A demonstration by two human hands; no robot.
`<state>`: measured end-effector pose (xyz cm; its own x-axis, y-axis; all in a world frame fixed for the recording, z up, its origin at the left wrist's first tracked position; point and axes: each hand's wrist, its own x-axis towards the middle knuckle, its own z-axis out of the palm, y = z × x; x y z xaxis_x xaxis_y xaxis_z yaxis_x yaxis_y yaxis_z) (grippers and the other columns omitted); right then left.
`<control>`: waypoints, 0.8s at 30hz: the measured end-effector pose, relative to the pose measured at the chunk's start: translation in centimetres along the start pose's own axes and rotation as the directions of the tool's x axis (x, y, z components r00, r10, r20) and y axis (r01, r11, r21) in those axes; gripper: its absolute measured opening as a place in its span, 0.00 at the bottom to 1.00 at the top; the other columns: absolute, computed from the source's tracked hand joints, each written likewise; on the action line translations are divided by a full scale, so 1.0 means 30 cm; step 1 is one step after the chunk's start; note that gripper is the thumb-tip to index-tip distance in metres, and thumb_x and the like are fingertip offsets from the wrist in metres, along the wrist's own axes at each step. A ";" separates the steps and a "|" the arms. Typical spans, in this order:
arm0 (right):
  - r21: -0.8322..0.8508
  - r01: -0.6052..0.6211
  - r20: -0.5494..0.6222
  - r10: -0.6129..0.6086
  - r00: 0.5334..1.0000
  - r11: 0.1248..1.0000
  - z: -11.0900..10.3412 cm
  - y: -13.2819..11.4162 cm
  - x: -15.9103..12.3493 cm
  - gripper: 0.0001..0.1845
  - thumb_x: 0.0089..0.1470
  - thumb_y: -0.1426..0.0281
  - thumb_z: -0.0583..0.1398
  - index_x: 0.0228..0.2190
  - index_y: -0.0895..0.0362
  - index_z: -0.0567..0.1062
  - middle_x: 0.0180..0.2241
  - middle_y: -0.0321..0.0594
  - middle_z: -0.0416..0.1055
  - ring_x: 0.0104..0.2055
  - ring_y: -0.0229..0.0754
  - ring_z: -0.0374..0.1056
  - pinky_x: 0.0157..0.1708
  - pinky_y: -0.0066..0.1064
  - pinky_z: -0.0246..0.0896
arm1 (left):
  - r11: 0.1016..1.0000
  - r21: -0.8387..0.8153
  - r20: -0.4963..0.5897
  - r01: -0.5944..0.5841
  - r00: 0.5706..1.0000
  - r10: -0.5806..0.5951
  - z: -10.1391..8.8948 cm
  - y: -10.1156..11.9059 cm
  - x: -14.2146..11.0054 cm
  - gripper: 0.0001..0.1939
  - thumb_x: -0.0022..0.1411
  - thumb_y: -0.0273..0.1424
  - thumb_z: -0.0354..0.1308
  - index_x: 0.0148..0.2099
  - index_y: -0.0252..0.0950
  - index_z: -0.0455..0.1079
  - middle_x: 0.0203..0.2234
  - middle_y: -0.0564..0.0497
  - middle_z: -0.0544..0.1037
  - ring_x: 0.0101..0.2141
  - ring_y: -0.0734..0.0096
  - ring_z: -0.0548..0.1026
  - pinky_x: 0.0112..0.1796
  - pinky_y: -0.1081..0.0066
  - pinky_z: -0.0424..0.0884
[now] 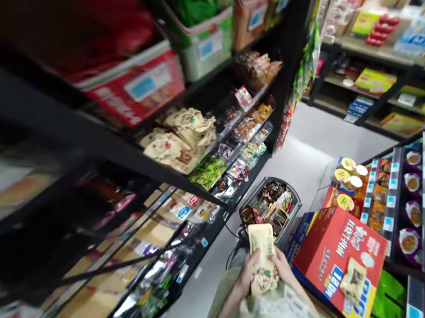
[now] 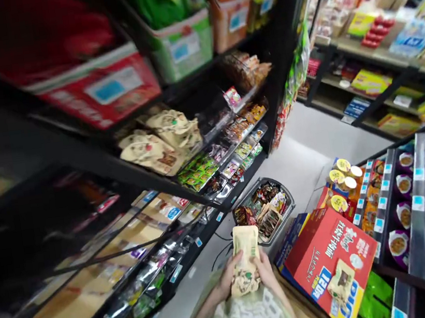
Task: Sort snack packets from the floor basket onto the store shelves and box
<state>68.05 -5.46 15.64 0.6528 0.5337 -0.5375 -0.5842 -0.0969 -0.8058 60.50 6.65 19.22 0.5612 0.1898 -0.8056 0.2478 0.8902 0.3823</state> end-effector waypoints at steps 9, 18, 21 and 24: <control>-0.469 0.324 -0.081 -0.405 0.911 0.822 0.119 -0.205 -0.100 0.27 0.49 0.50 0.72 0.44 0.55 0.77 0.43 0.42 0.76 0.41 0.46 0.73 0.37 0.32 0.68 | 0.944 -0.201 0.034 -0.261 0.962 0.273 0.044 0.126 -0.133 0.33 0.53 0.37 0.78 0.59 0.36 0.75 0.49 0.40 0.86 0.53 0.48 0.83 0.57 0.55 0.77; -0.208 0.317 -0.113 -0.345 0.932 0.925 0.311 -0.237 -0.141 0.26 0.42 0.53 0.76 0.38 0.56 0.81 0.39 0.41 0.81 0.39 0.45 0.75 0.42 0.34 0.72 | 0.846 -0.143 0.105 -0.513 0.842 0.529 -0.081 0.246 -0.259 0.35 0.49 0.44 0.79 0.56 0.34 0.76 0.50 0.39 0.85 0.54 0.45 0.81 0.58 0.52 0.75; 0.030 0.239 -0.207 -0.228 0.951 0.971 0.358 -0.247 -0.156 0.30 0.42 0.55 0.77 0.43 0.56 0.80 0.40 0.41 0.83 0.37 0.45 0.78 0.40 0.35 0.76 | 0.851 -0.146 0.107 -0.504 0.847 0.520 -0.156 0.274 -0.296 0.35 0.49 0.44 0.79 0.56 0.34 0.76 0.50 0.38 0.85 0.52 0.43 0.82 0.57 0.51 0.76; 0.154 0.283 -0.328 -0.221 0.919 0.947 0.356 -0.268 -0.164 0.31 0.41 0.56 0.77 0.45 0.56 0.80 0.44 0.42 0.84 0.41 0.46 0.80 0.44 0.36 0.78 | 0.849 -0.132 0.114 -0.511 0.843 0.526 -0.229 0.294 -0.320 0.37 0.51 0.43 0.78 0.60 0.36 0.75 0.53 0.38 0.83 0.54 0.43 0.81 0.58 0.51 0.75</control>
<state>64.40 1.66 27.42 0.8868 0.2361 -0.3973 -0.4429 0.1887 -0.8765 51.88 15.52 27.21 0.6936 0.5805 -0.4265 -0.1811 0.7135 0.6768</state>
